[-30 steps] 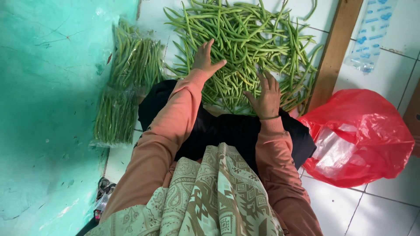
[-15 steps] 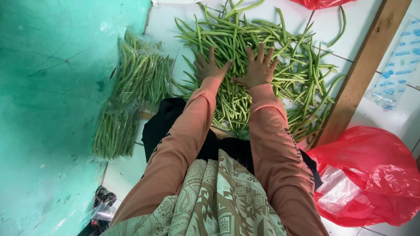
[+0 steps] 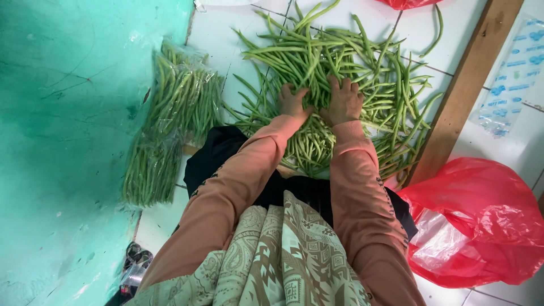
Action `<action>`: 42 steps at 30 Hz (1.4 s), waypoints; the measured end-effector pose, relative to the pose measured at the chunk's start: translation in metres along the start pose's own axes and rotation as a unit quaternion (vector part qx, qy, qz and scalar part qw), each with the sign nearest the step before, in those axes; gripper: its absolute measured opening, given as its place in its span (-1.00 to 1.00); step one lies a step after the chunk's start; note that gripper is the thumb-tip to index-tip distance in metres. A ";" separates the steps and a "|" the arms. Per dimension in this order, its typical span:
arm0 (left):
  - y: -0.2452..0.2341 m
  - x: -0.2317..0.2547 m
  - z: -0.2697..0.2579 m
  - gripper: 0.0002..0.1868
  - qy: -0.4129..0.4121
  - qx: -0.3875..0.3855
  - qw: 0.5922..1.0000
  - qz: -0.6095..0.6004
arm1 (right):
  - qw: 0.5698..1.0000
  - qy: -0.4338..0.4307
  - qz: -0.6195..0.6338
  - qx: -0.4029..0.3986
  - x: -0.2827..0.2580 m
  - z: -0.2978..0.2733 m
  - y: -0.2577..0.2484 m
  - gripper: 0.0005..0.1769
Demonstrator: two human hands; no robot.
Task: Bagging green beans into small plastic bags
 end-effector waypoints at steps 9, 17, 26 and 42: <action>0.031 0.046 -0.072 -0.62 0.170 -0.027 0.983 -0.065 | 0.987 -0.032 0.122 0.096 0.048 -0.110 -0.004 -0.26; 0.057 0.072 -0.148 -0.37 0.396 -0.096 0.913 0.023 | 0.977 -0.061 0.144 0.146 0.102 -0.201 0.007 -0.28; -0.017 0.056 -0.098 -0.19 0.324 0.015 0.923 0.206 | 0.947 -0.081 0.251 0.181 0.142 -0.176 -0.030 -0.42; 0.048 0.074 -0.050 0.05 0.354 0.003 0.884 0.305 | 0.928 0.160 0.294 0.165 0.302 0.094 -0.031 -0.25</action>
Point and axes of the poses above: each hand's wrist, its own z-axis towards the middle knuckle, its own y-axis out of the palm, x = y × z, the point moved 7 cm from there along z, towards the middle knuckle, and after that the axes turned 10 degrees about z, right-handed, at the moved point
